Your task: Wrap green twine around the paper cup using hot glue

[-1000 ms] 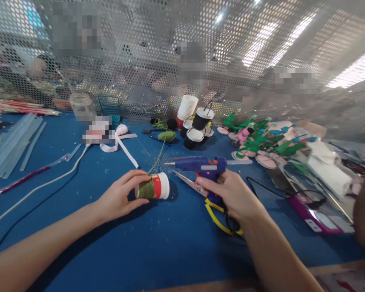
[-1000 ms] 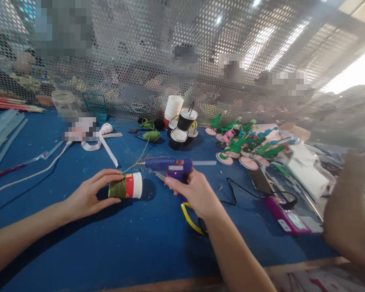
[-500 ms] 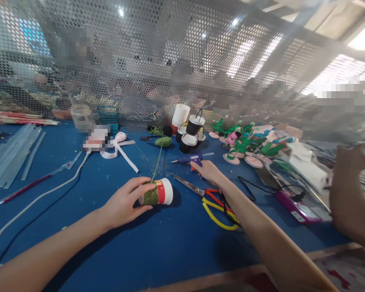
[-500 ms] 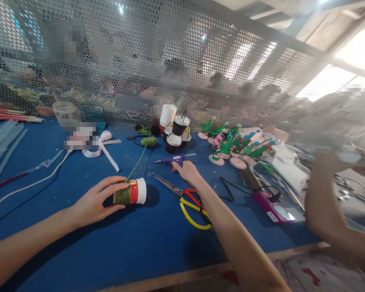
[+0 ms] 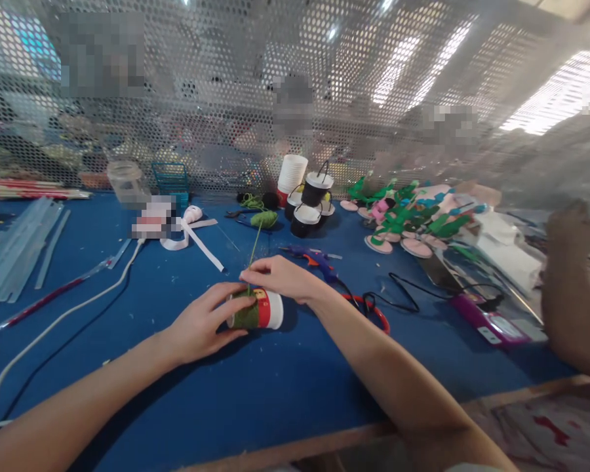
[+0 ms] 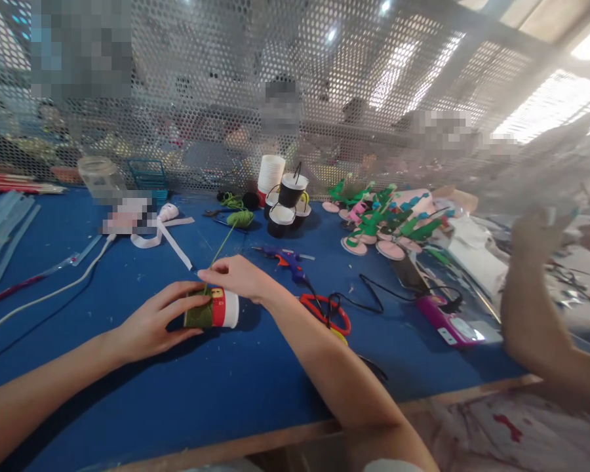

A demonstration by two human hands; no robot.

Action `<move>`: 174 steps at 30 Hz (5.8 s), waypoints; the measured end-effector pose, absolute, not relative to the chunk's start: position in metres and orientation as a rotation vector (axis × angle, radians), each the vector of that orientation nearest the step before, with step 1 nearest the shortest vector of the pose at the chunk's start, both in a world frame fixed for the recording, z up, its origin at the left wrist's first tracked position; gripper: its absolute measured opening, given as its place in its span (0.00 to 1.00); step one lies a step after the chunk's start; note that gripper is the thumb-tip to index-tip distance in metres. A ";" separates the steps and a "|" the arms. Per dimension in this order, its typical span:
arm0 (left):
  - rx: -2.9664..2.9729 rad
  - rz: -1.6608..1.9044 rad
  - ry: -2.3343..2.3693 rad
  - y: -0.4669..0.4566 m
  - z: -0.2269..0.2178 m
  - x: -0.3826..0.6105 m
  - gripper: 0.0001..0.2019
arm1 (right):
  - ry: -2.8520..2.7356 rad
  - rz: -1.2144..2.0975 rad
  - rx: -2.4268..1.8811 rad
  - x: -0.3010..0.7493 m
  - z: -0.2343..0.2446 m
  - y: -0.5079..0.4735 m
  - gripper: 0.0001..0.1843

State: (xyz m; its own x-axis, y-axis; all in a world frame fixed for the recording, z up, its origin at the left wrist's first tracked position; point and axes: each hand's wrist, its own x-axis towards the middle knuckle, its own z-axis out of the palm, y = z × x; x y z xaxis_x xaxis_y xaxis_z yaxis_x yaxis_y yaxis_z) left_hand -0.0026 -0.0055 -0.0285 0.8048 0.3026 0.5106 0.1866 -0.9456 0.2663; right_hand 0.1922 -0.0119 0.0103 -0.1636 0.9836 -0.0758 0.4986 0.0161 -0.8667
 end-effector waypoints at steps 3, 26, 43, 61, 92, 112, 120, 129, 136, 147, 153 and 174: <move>2.750 0.819 0.405 -0.006 -0.027 -0.002 0.18 | -1.601 1.147 -1.400 0.192 0.007 -0.010 0.14; 2.532 0.726 0.508 -0.016 -0.019 0.003 0.22 | -1.549 0.931 -1.301 0.198 0.010 -0.016 0.14; 2.590 0.787 0.480 -0.016 -0.019 0.002 0.21 | -1.517 1.000 -1.357 0.199 0.001 -0.014 0.14; 2.791 0.961 0.342 -0.015 -0.020 0.003 0.18 | -1.610 1.037 -1.471 0.193 0.005 -0.020 0.15; 1.914 0.625 0.689 -0.015 -0.020 0.006 0.30 | -1.761 0.726 -1.624 0.186 0.009 -0.025 0.13; 2.127 0.741 0.588 -0.016 -0.022 0.006 0.22 | -1.740 0.771 -1.478 0.187 0.012 -0.028 0.11; 2.154 0.711 0.574 -0.016 -0.022 0.006 0.22 | -1.721 0.743 -1.410 0.185 0.012 -0.029 0.11; 2.182 0.777 0.564 -0.017 -0.024 0.006 0.23 | -1.685 0.828 -1.439 0.186 0.009 -0.025 0.11; 2.340 0.795 0.541 -0.016 -0.024 0.004 0.23 | -1.647 0.915 -1.437 0.187 0.006 -0.025 0.10; 2.572 0.697 0.459 -0.017 -0.021 0.001 0.25 | -1.718 1.092 -1.373 0.189 0.011 -0.026 0.09; 2.627 0.672 0.476 -0.017 -0.020 0.001 0.26 | -1.637 1.204 -1.315 0.189 0.010 -0.023 0.09; 2.628 0.696 0.504 -0.013 -0.023 0.001 0.20 | -1.564 0.231 -2.161 0.284 0.036 -0.030 0.13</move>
State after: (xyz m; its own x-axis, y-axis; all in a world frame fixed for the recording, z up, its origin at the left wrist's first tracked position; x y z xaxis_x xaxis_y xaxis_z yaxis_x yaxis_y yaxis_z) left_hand 0.0009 -0.0126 -0.0230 0.8137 0.4271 0.3944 0.2422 -0.8657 0.4380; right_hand 0.2844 -0.0297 0.0362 0.3394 0.9317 0.1296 0.8546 -0.2479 -0.4562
